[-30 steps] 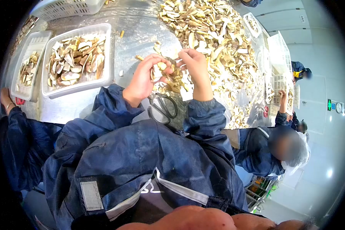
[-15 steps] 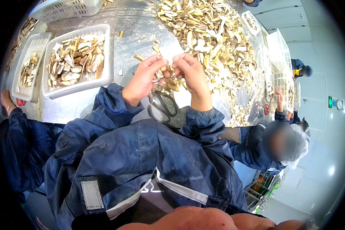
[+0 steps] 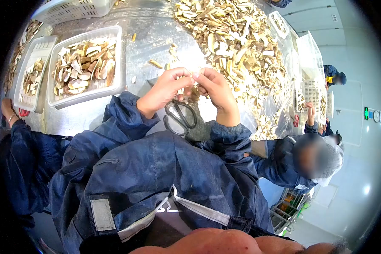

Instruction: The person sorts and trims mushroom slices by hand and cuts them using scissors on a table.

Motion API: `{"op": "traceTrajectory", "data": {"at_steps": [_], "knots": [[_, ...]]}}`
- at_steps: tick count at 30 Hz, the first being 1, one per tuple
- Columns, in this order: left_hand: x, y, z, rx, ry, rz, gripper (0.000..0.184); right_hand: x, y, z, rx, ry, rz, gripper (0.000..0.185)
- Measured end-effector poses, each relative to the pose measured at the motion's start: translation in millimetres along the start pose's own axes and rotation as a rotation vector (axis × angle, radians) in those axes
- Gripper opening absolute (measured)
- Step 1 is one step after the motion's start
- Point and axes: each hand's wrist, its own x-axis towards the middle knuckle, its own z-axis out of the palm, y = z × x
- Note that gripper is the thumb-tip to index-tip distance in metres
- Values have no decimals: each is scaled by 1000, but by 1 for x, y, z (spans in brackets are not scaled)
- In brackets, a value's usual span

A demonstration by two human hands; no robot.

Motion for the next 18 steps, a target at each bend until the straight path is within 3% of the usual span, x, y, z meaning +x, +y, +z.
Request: {"op": "traceTrajectory", "data": {"at_steps": [9,16,18], "knots": [[0,1,2,-55,-31,26,16,-7,5,4,380,17,79,21],[-1,5,4,-174,-10,6,17,-26,13,-20,-91,180,53,27],[1,2,1,-180,-19,1,16,-30,23,-20,-358,303,-98,27]]}}
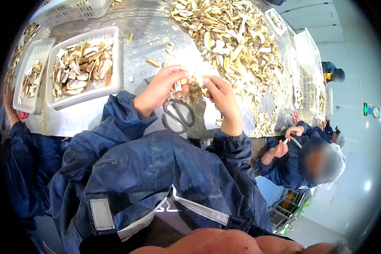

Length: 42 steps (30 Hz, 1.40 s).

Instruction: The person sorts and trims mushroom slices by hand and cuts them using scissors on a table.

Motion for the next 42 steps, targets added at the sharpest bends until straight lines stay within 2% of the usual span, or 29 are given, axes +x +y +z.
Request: {"op": "traceTrajectory", "data": {"at_steps": [2,4,6,10,13,15,16,17,21,22,25,28,32,35,36,40,41,42], "knots": [[-2,1,3,37,8,17,17,-6,2,3,-250,196,-139,29],[-2,1,5,94,19,39,17,-13,-7,-2,-293,218,-48,26],[-1,-4,3,177,59,65,17,-13,-8,-1,-234,196,14,26],[-5,-5,3,419,99,75,17,-16,-10,0,-162,251,-53,29],[-15,1,6,276,117,92,16,-26,-19,1,-261,194,-37,26],[-25,10,5,232,128,115,16,-40,-23,10,-359,89,-118,22],[-31,17,6,216,143,137,16,-47,-24,14,-403,-37,-127,20],[-37,25,6,201,159,160,17,-59,-28,22,-358,-96,-169,22],[-70,63,-17,337,291,459,15,-82,-32,49,-607,-140,-422,37],[-75,72,-27,374,406,477,16,-85,-35,53,-653,-140,-467,40],[-95,105,-47,586,723,712,21,-87,-31,64,-646,-145,-400,45],[-104,124,-93,1313,1011,1092,22,-84,-28,67,-683,-181,-406,48],[-113,123,-104,1732,1087,922,29,-79,-31,52,-373,-321,-196,51],[-119,122,-94,1678,1021,1117,30,-73,-19,35,132,-397,39,49],[-121,120,-88,1516,953,1122,25,-74,-24,33,221,-396,52,49],[-128,68,-47,647,551,600,27,-75,-52,48,403,-357,26,47],[-127,53,-33,437,464,440,31,-73,-53,60,380,-310,-60,46],[-127,43,-21,260,424,365,31,-72,-59,72,347,-295,-120,45]]}}
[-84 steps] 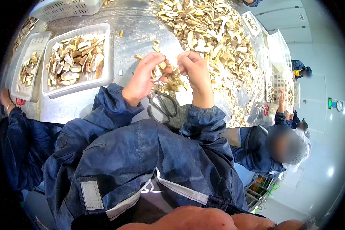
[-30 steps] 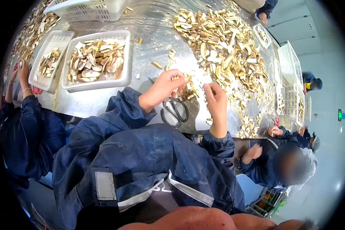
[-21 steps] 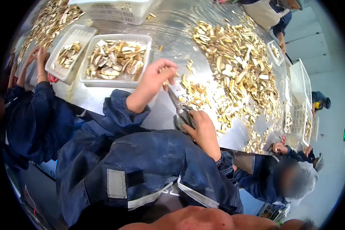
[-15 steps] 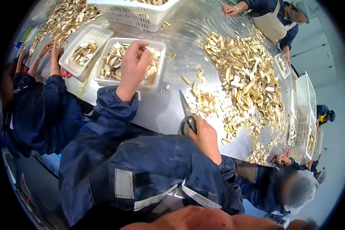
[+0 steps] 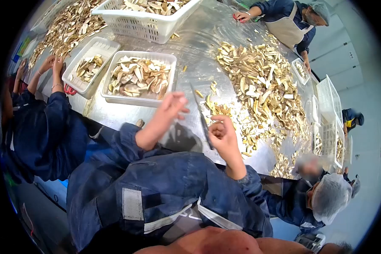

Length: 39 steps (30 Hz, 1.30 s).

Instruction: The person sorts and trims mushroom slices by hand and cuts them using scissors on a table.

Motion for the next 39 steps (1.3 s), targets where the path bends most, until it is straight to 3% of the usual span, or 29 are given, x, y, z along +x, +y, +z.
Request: {"op": "traceTrajectory", "data": {"at_steps": [2,7,8,11,12,18,21,24,30,36,39], "knots": [[-10,-6,17,-318,-50,-224,32,11,0,24,-30,-24,-64,44],[-18,-1,2,-274,-17,-227,23,18,1,49,-72,-217,-117,24],[-20,-1,-3,-217,-7,-210,22,19,1,50,-133,-163,-105,21],[-24,-8,-10,-77,-4,-125,18,49,28,36,-866,120,-595,28],[-26,-11,-17,-44,-17,-122,18,57,31,40,-948,166,-573,28],[-32,-18,-15,17,-50,-147,18,104,53,63,-1099,181,-899,20],[-32,-25,-20,53,-92,-147,19,127,62,51,-1300,144,-761,20],[-32,-27,-25,59,-103,-157,19,147,57,26,-1538,257,-500,21],[-27,-41,-28,52,-129,-148,19,194,43,40,-1265,410,-766,20],[-26,-44,-31,74,-124,-136,19,215,50,47,-1352,320,-449,20],[-28,-42,-29,63,-108,-153,19,186,55,24,-1389,217,-403,18]]}}
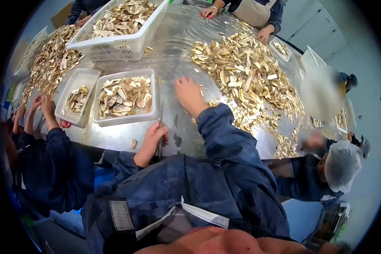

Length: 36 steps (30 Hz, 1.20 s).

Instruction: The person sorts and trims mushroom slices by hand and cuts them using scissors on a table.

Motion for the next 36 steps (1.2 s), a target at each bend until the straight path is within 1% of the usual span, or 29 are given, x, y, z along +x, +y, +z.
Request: {"op": "traceTrajectory", "data": {"at_steps": [3,6,9,13,16,17,20,21,24,27,28,29,30,34,35,36], "knots": [[4,-5,-5,8,-34,16,20,-51,18,-16,-16,-15,-40,17],[4,-7,-7,7,-22,21,20,-107,1,-59,51,16,26,26],[8,-17,-11,-19,-2,11,21,-151,-26,-70,137,230,-24,38],[5,-8,-2,0,37,-14,18,-155,-47,-63,160,191,5,46],[4,-9,0,-7,53,-16,15,-129,-35,-35,62,262,107,46],[3,-8,3,-5,60,-12,15,-123,-28,-35,42,260,160,40],[3,-7,5,33,56,37,15,-119,-6,-24,-2,285,231,32],[2,-7,6,34,57,39,15,-123,2,-23,-21,349,228,24],[1,-5,12,74,68,26,16,-138,26,-30,-93,265,296,22],[5,-6,16,137,61,-3,17,-170,61,-40,-119,330,300,19],[7,-6,18,199,27,-18,17,-180,73,-42,-118,357,303,18],[9,-4,20,262,-7,-32,17,-190,82,-53,-169,304,339,17],[11,-3,23,326,-41,-47,17,-201,93,-56,-181,325,363,17],[30,-2,46,595,-180,89,19,-243,140,-67,-257,377,431,16],[35,5,57,758,-196,108,21,-251,149,-74,-266,372,458,16],[42,4,66,907,-194,194,21,-261,161,-77,-289,341,482,17]]}}
